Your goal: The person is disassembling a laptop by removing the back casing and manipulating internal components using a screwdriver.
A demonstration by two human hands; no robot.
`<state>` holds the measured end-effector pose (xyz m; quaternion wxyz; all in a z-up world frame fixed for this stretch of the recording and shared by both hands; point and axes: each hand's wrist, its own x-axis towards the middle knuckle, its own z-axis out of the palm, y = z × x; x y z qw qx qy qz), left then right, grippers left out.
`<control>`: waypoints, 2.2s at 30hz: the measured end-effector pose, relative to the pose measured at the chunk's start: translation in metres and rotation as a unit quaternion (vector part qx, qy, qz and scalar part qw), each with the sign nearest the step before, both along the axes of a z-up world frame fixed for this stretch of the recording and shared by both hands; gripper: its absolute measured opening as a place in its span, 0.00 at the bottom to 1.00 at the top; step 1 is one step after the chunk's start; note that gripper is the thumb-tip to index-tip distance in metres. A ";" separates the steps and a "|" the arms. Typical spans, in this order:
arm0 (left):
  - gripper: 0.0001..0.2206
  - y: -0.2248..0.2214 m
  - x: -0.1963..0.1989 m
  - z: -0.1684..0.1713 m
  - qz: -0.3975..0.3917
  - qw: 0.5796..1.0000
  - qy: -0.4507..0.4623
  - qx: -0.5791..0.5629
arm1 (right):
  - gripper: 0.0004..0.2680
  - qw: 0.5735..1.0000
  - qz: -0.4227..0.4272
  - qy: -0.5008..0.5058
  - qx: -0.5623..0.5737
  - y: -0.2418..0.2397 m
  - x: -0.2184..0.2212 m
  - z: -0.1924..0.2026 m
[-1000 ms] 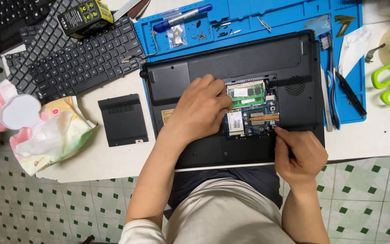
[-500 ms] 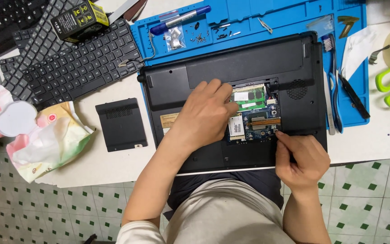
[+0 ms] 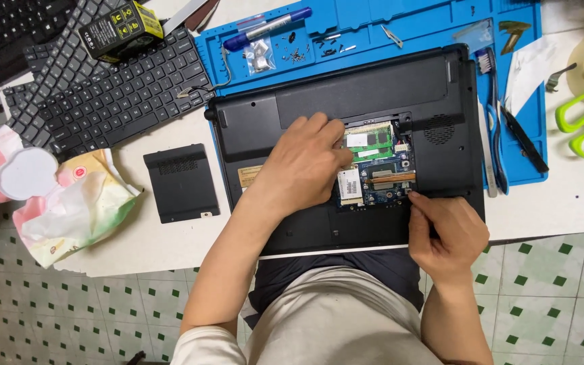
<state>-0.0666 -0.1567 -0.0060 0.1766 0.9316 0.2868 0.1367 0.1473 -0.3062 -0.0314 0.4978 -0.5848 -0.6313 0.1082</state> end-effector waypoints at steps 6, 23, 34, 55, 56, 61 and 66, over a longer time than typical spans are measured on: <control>0.05 -0.002 0.005 0.001 0.013 1.000 0.021 0.007 | 0.07 1.000 0.002 -0.020 0.022 0.001 0.002 -0.002; 0.04 -0.009 0.000 -0.014 0.051 0.999 0.012 -0.007 | 0.11 0.939 -0.135 -0.294 -0.115 0.027 0.117 -0.024; 0.04 -0.008 0.000 -0.015 0.048 0.999 0.019 -0.003 | 0.07 0.916 -0.190 -0.350 -0.045 0.035 0.123 -0.057; 0.13 -0.044 -0.033 0.006 0.091 0.995 -0.021 0.019 | 0.12 0.952 -0.164 -0.251 0.061 0.043 0.102 -0.025; 0.14 -0.044 -0.033 0.006 0.089 0.996 -0.016 0.022 | 0.13 0.956 -0.168 -0.226 0.077 0.043 0.101 -0.024; 0.21 -0.045 -0.034 0.001 0.084 0.996 0.011 0.030 | 0.13 0.955 -0.191 -0.202 0.104 0.029 0.126 -0.057; 0.21 -0.044 -0.033 0.000 0.086 0.995 0.007 0.043 | 0.20 0.990 -0.099 -0.098 0.000 0.005 0.117 -0.041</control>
